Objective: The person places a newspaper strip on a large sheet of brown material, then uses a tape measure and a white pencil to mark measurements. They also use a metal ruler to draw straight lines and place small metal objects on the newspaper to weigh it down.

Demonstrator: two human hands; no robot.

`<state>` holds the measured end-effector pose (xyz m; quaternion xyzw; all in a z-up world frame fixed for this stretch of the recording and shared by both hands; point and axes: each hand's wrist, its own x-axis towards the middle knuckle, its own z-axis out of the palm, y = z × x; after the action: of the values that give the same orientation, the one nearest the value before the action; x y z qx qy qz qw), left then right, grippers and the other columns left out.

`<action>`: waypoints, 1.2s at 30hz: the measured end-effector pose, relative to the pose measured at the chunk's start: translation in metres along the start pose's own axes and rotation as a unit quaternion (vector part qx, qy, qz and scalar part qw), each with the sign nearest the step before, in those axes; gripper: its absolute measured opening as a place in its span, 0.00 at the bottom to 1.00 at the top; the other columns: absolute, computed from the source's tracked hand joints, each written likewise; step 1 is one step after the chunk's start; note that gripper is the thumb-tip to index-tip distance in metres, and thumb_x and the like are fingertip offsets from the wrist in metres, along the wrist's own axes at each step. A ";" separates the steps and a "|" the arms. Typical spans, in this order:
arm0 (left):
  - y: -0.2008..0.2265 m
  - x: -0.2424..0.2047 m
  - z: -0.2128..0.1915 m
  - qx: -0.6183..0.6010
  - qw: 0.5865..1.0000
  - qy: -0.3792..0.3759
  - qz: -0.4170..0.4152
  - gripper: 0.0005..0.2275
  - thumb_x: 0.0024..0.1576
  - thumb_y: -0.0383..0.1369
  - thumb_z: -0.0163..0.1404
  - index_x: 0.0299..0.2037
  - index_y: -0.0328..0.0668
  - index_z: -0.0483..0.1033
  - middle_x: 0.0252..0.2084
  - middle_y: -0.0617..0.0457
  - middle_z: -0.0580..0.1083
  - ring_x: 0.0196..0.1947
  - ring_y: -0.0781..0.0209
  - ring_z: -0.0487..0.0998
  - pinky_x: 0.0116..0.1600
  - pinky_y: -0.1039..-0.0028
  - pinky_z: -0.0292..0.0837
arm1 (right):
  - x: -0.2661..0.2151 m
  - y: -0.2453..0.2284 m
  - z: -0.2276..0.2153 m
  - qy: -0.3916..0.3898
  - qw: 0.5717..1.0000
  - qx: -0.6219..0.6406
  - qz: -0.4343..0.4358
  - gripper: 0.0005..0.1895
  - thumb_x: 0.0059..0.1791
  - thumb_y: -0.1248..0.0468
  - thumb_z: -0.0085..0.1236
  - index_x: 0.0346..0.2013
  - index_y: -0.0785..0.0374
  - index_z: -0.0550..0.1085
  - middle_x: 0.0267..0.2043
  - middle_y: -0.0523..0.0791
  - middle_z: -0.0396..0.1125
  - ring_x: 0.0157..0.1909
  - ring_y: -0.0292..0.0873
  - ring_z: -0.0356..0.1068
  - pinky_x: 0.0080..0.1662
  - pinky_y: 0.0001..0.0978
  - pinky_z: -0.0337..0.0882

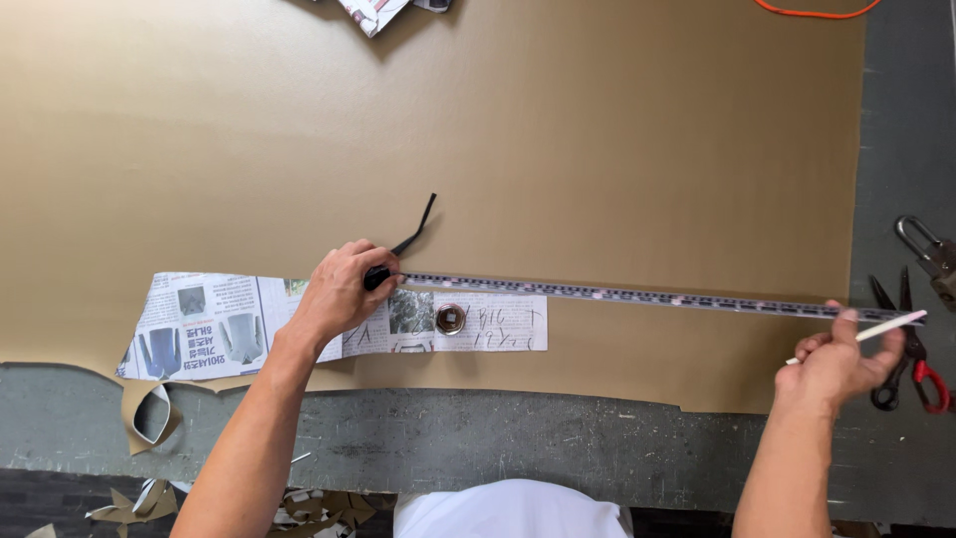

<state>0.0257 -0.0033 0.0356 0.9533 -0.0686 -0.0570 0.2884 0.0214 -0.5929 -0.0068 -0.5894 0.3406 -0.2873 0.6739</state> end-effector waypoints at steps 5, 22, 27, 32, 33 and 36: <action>0.041 0.031 0.017 -0.031 0.998 -0.059 -0.011 0.31 0.52 0.52 0.59 0.66 0.57 0.66 0.43 0.48 0.75 0.45 0.51 0.77 0.52 0.60 0.74 | -0.053 0.016 0.061 -0.185 0.973 0.052 0.127 0.03 0.54 0.70 0.58 0.42 0.61 0.75 0.39 0.46 0.76 0.17 0.26 0.54 0.19 0.17 0.53; 0.188 0.046 0.102 -0.113 0.949 0.252 0.155 0.31 0.61 0.48 0.53 0.73 0.48 0.60 0.50 0.45 0.68 0.51 0.49 0.70 0.57 0.62 0.66 | -0.188 0.007 0.156 -0.455 0.809 0.108 0.355 0.24 0.62 0.41 0.33 0.54 0.51 0.71 0.31 0.37 0.68 0.23 0.31 0.65 0.20 0.23 0.61; 0.153 0.005 0.090 -0.182 0.932 0.304 0.071 0.23 0.62 0.33 0.54 0.68 0.48 0.66 0.65 0.47 0.68 0.66 0.47 0.69 0.70 0.58 0.61 | -0.190 -0.017 0.162 -0.474 0.813 0.069 0.332 0.27 0.58 0.40 0.35 0.45 0.58 0.72 0.33 0.43 0.72 0.20 0.34 0.64 0.20 0.22 0.60; 0.079 -0.047 0.094 -0.047 0.940 0.317 -0.115 0.20 0.62 0.30 0.51 0.66 0.44 0.68 0.66 0.46 0.67 0.69 0.49 0.64 0.71 0.51 0.55 | -0.207 -0.017 0.171 -0.565 0.782 -0.074 0.252 0.20 0.53 0.48 0.55 0.43 0.62 0.71 0.37 0.47 0.74 0.21 0.33 0.60 0.21 0.22 0.57; 0.069 -0.057 0.098 -0.002 0.942 0.300 -0.150 0.21 0.62 0.32 0.51 0.66 0.44 0.67 0.68 0.44 0.64 0.71 0.47 0.61 0.73 0.48 0.51 | -0.218 -0.012 0.174 -0.581 0.787 -0.129 0.164 0.20 0.52 0.51 0.62 0.44 0.64 0.72 0.33 0.48 0.71 0.24 0.36 0.61 0.25 0.25 0.60; 0.047 -0.076 0.108 0.082 0.940 0.292 -0.159 0.30 0.61 0.43 0.53 0.72 0.41 0.61 0.75 0.35 0.54 0.75 0.39 0.50 0.74 0.42 0.40 | -0.250 -0.003 0.179 -0.580 0.748 -0.292 -0.132 0.26 0.45 0.51 0.70 0.48 0.63 0.72 0.32 0.48 0.71 0.31 0.43 0.72 0.33 0.36 0.71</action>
<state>-0.0698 -0.0880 -0.0220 0.9469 0.1667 0.1843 0.2041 0.0137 -0.2893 0.0394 -0.8499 -0.1301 0.1376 0.4918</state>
